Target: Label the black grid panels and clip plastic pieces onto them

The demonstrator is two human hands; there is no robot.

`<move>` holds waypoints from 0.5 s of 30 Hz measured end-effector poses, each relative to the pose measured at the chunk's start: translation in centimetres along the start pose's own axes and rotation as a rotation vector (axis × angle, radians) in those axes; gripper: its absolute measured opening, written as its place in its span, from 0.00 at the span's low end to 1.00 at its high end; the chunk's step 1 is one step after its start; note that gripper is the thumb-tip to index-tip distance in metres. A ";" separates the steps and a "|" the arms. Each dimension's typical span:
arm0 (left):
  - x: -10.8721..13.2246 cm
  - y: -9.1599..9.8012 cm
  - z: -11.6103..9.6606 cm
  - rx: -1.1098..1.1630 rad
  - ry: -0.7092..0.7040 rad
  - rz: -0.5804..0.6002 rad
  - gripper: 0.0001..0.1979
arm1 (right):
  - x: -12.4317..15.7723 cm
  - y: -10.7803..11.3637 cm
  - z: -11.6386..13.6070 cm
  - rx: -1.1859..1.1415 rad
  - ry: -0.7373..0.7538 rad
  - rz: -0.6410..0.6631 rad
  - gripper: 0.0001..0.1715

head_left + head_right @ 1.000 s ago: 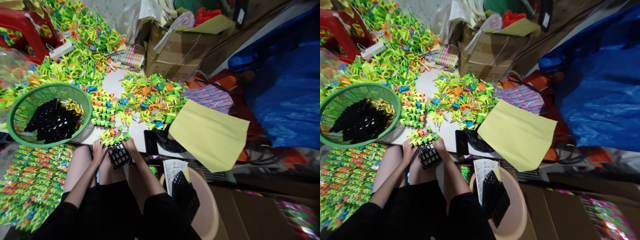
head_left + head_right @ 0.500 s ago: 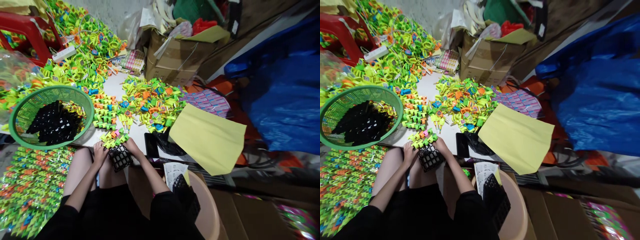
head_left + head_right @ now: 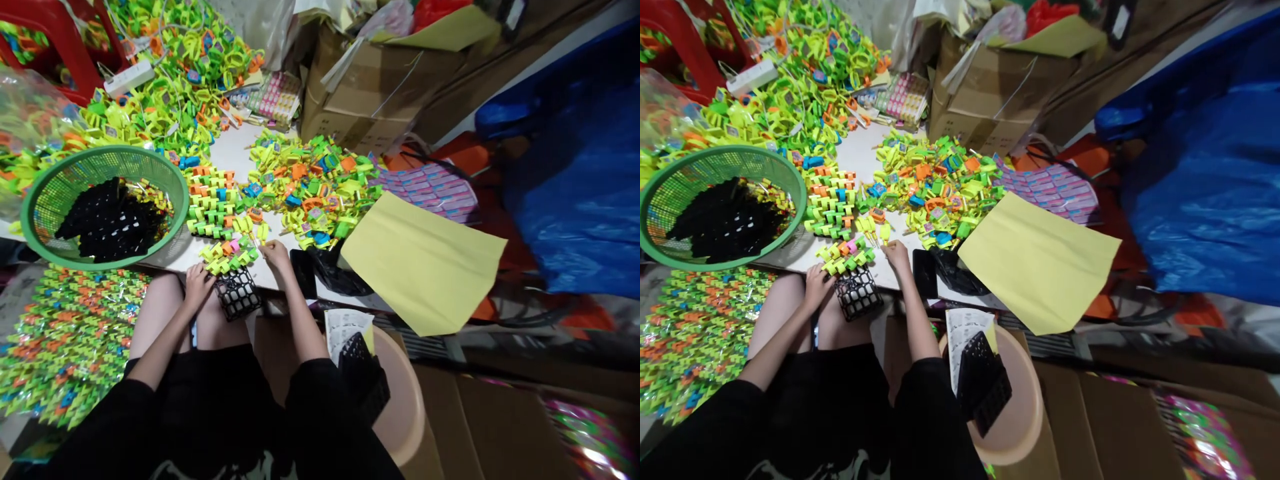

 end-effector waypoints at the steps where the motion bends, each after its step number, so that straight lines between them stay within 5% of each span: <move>1: 0.1 0.2 0.0 0.010 -0.011 0.000 0.06 | 0.6 0.5 -0.4 -0.045 -0.019 -0.007 0.13; 5: 0.5 0.6 -0.1 0.016 -0.013 -0.002 0.07 | 4.1 1.9 -0.8 -0.280 0.001 -0.095 0.17; 8: 0.5 0.7 -0.3 0.007 -0.005 -0.002 0.07 | 7.7 0.9 -0.4 -0.354 0.146 -0.084 0.17; 15: 0.5 0.7 -0.5 0.028 -0.011 -0.026 0.05 | 13.9 -5.8 0.9 0.137 0.668 0.240 0.16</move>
Point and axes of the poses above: each hand's wrist, its own x-axis away from the middle knuckle, its own y-axis out of the back of the hand, z = x × y, the point moved 2 cm from there along -x, towards the middle knuckle, and after that the axes turned 5 degrees about -z, right-handed, at the moved point
